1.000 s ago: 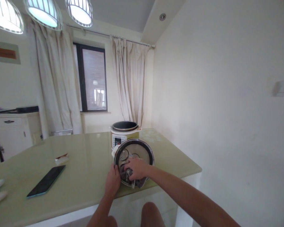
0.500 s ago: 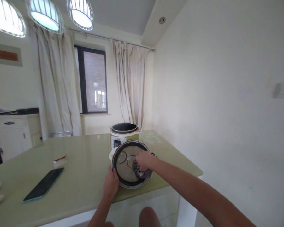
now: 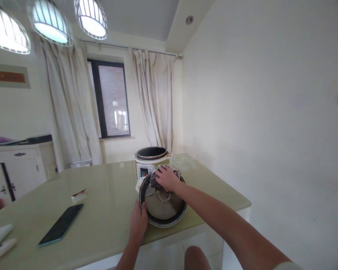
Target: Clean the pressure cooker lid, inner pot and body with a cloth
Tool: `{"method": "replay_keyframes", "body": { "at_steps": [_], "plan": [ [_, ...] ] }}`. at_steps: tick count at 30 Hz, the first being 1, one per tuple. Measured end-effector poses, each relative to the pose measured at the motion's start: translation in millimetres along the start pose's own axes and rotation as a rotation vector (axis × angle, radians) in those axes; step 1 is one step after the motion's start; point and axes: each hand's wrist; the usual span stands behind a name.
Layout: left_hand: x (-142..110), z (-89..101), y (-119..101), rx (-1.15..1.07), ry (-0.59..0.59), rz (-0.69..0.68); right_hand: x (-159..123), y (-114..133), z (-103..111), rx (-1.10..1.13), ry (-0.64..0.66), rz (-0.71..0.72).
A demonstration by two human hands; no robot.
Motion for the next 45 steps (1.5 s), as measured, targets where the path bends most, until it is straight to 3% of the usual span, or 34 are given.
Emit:
{"method": "replay_keyframes", "body": {
  "at_steps": [6,9,12,17,19,23,26,31,36,38,40,45],
  "plan": [
    [0.3,1.1,-9.3,0.024,0.008,0.025,-24.0,-0.1,26.5,0.037,0.393,-0.329],
    [-0.8,2.5,-12.8,0.042,0.024,0.056,-29.1,5.7,41.0,0.125,0.608,-0.344],
    [-0.4,3.0,-14.4,0.04,0.024,0.071,-32.3,13.6,45.3,0.269,0.67,-0.25],
    [1.2,4.1,-14.6,0.003,0.039,0.074,-26.5,37.0,30.0,0.531,0.542,-0.116],
    [0.9,4.9,-13.6,0.01,0.043,0.075,-21.4,51.6,18.7,0.575,0.433,-0.174],
    [-0.8,7.1,-10.9,0.041,0.054,0.062,-15.3,79.3,0.2,0.565,0.172,-0.45],
    [-1.9,8.3,-10.6,0.079,0.053,0.079,-18.4,85.7,-2.2,0.546,0.129,-0.473],
    [-3.2,8.5,-14.5,0.118,0.032,0.085,-36.8,55.1,10.8,0.48,0.316,-0.245],
    [-3.7,6.7,-15.0,0.11,0.002,0.073,-47.4,6.8,24.7,0.188,0.451,-0.11],
    [-3.4,5.6,-13.5,0.11,0.008,0.082,-41.4,-6.2,26.8,0.08,0.407,-0.092],
    [-3.4,4.8,-11.8,0.107,0.02,0.082,-28.9,-13.4,26.8,0.015,0.282,-0.026],
    [-5.6,6.6,-11.4,0.108,0.023,0.066,12.6,-10.9,20.5,0.035,-0.094,0.342]
  ]
}}
Point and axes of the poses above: each hand's wrist, its own x-axis towards the middle knuckle, its own z-axis out of the back of the hand, y = z × x, and after that the axes turned 14 degrees about -y, right-handed
